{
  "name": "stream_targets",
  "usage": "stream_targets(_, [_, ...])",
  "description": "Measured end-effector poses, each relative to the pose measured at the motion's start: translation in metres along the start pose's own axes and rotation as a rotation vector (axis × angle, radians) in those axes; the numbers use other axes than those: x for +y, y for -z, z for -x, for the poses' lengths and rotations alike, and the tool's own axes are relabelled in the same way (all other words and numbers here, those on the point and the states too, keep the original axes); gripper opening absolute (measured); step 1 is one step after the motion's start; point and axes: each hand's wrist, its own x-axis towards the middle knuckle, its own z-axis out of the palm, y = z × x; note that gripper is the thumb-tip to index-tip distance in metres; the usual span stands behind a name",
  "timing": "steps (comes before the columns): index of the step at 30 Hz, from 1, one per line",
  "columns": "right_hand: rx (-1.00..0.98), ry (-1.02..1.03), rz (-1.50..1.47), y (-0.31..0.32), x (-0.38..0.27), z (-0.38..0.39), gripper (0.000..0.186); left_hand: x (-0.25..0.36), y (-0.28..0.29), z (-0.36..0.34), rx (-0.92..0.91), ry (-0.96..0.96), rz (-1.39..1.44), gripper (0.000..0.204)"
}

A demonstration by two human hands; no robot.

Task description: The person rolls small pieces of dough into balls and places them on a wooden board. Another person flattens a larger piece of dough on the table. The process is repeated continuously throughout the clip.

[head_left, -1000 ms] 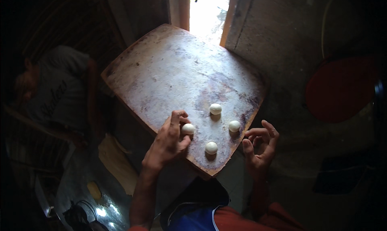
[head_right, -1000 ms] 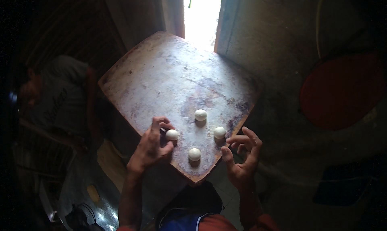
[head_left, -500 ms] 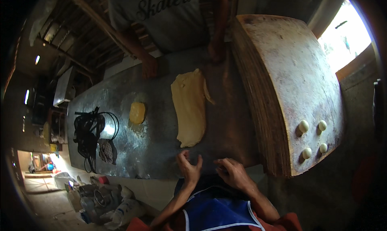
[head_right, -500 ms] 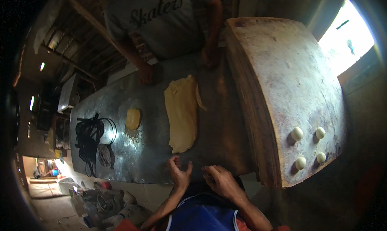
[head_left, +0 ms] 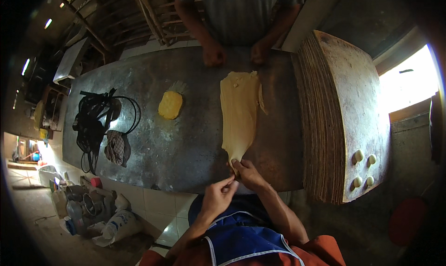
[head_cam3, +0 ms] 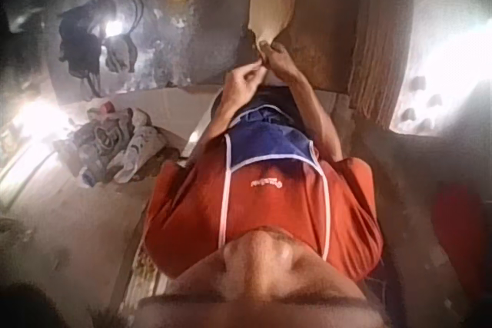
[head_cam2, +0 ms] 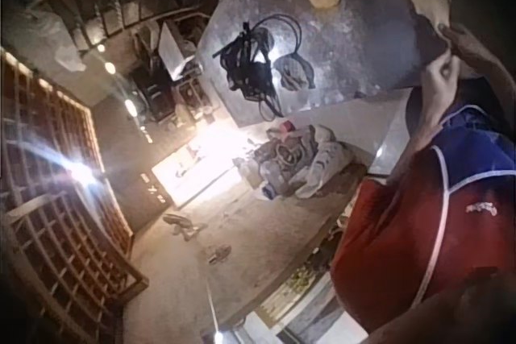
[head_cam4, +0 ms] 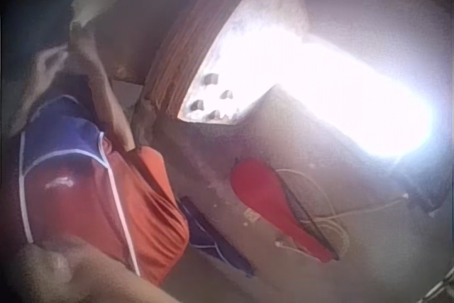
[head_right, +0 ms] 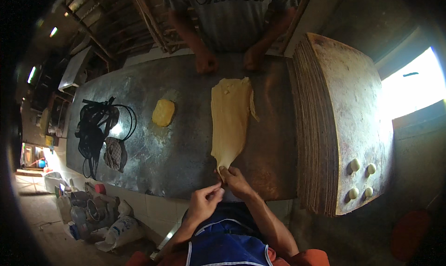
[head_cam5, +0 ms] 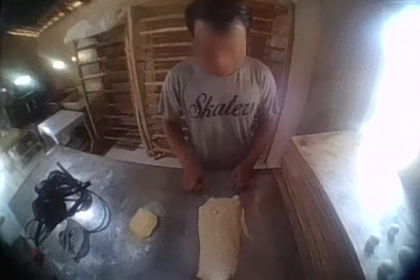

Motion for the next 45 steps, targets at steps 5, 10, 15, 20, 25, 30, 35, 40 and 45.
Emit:
stream_targets(5, [0.305,0.307,0.916,-0.005,0.005,0.031,0.036,-0.027,-0.035,-0.075,-0.197,0.405,0.726,0.044])
stream_targets(10, [0.257,0.412,0.970,-0.012,-0.021,0.084,0.026,-0.024,-0.061,-0.103,-0.526,0.704,1.310,0.029])
stream_targets(15, [-0.611,0.415,0.245,0.006,-0.043,0.126,0.021,-0.014,-0.051,-0.081,-0.407,0.693,1.008,0.028])
stream_targets(20, [-0.415,0.511,0.173,-0.031,-0.079,0.019,0.028,-0.040,-0.031,-0.049,-0.372,0.321,0.472,0.037])
stream_targets(25, [-0.390,0.368,0.641,-0.045,-0.031,-0.065,0.041,-0.050,-0.014,-0.033,-0.343,-0.237,-0.511,0.027])
stream_targets(30, [-0.281,0.510,0.505,-0.045,-0.033,-0.031,0.043,0.080,0.032,0.011,-0.306,-0.638,-0.501,0.025])
stream_targets(35, [0.385,0.577,1.107,0.046,0.031,0.065,0.029,-0.057,0.070,0.001,0.033,-0.656,-0.655,0.012])
stream_targets(40, [0.763,0.546,1.323,0.083,0.007,0.028,0.052,-0.089,0.104,-0.092,0.279,-0.663,-0.843,0.050])
stream_targets(45, [0.440,0.202,1.191,0.016,-0.017,-0.007,0.035,-0.095,-0.004,-0.092,0.478,-0.617,-0.478,0.042])
